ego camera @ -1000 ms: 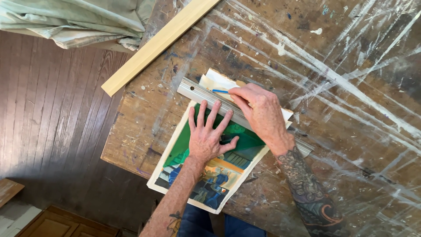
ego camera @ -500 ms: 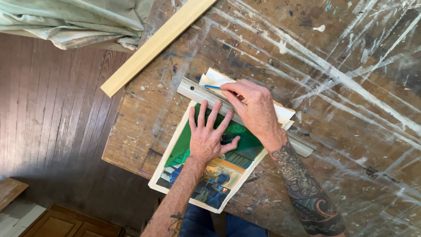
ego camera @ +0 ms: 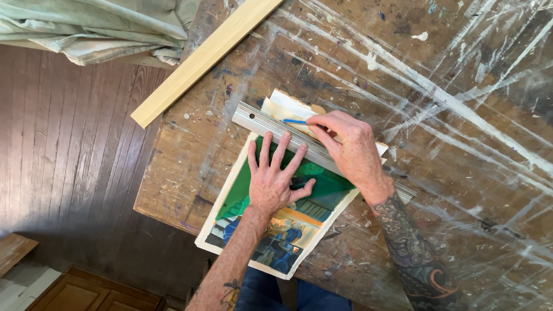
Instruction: Measuring and marking a print on a workbench using a ruler, triangle square, and pencil for alignment.
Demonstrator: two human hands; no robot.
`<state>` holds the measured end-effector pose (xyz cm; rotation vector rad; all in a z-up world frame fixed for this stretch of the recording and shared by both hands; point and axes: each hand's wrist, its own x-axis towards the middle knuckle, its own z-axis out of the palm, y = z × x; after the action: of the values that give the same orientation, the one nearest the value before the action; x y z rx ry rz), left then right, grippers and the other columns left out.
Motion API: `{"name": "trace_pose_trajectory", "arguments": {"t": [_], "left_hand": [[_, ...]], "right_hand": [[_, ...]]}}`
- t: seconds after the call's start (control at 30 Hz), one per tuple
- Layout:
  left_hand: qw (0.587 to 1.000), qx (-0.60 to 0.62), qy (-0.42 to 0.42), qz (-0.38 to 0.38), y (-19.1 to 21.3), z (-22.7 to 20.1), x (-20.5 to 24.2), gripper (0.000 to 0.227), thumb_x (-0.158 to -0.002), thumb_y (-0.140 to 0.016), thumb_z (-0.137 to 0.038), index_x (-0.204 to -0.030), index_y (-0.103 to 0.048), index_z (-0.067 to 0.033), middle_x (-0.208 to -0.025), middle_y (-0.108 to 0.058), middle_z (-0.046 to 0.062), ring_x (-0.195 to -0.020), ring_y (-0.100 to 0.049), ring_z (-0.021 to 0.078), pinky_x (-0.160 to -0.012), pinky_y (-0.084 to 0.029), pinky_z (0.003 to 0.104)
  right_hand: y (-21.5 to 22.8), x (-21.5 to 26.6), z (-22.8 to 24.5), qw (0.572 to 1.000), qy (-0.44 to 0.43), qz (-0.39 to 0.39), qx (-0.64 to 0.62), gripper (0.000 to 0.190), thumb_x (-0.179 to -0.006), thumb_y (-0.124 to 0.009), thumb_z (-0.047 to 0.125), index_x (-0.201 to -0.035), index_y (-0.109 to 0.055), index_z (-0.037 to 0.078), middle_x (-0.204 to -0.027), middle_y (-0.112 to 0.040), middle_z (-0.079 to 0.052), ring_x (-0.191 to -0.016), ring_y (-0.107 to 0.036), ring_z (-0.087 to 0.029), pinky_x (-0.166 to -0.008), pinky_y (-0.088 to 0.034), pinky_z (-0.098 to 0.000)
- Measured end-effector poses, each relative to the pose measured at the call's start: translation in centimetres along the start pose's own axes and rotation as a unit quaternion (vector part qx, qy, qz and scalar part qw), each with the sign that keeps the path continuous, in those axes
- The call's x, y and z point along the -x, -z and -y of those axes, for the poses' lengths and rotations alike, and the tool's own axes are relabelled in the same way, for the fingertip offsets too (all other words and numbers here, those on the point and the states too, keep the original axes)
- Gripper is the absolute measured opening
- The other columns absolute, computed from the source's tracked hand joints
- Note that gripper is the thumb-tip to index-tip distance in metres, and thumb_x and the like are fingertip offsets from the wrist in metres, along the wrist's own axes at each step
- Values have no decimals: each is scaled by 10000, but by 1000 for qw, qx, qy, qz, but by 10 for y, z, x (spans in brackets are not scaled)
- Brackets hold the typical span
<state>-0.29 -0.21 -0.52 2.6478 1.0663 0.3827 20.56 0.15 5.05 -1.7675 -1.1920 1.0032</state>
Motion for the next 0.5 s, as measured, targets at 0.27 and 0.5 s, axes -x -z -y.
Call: {"name": "trace_pose_trajectory", "arguments": {"t": [0.27,0.5], "left_hand": [[1000,-4,1,0,0,-1,-1,701,-819,-618,-668,-1442,-590,-349,-1558,-485,90,-1445,-422,439,-1172,-265,684],[1000,-10,-1,4,0,-1,1,712,-815,-621,-676,-1446,-583,-348,-1557,-481,93,-1449,-413,444,-1174,-263,689]], "right_hand": [[9,-11,10,999,1,-15,-31,109,-975,-723,46,-1062,-765,97,-948,-738,-124,-867,-707,-220,-678,-593,-299],[-9,-14,12,998,15,-38,-39,114,-968,-736,34,-1042,-782,107,-912,-743,-106,-830,-719,-213,-647,-601,-279]]}}
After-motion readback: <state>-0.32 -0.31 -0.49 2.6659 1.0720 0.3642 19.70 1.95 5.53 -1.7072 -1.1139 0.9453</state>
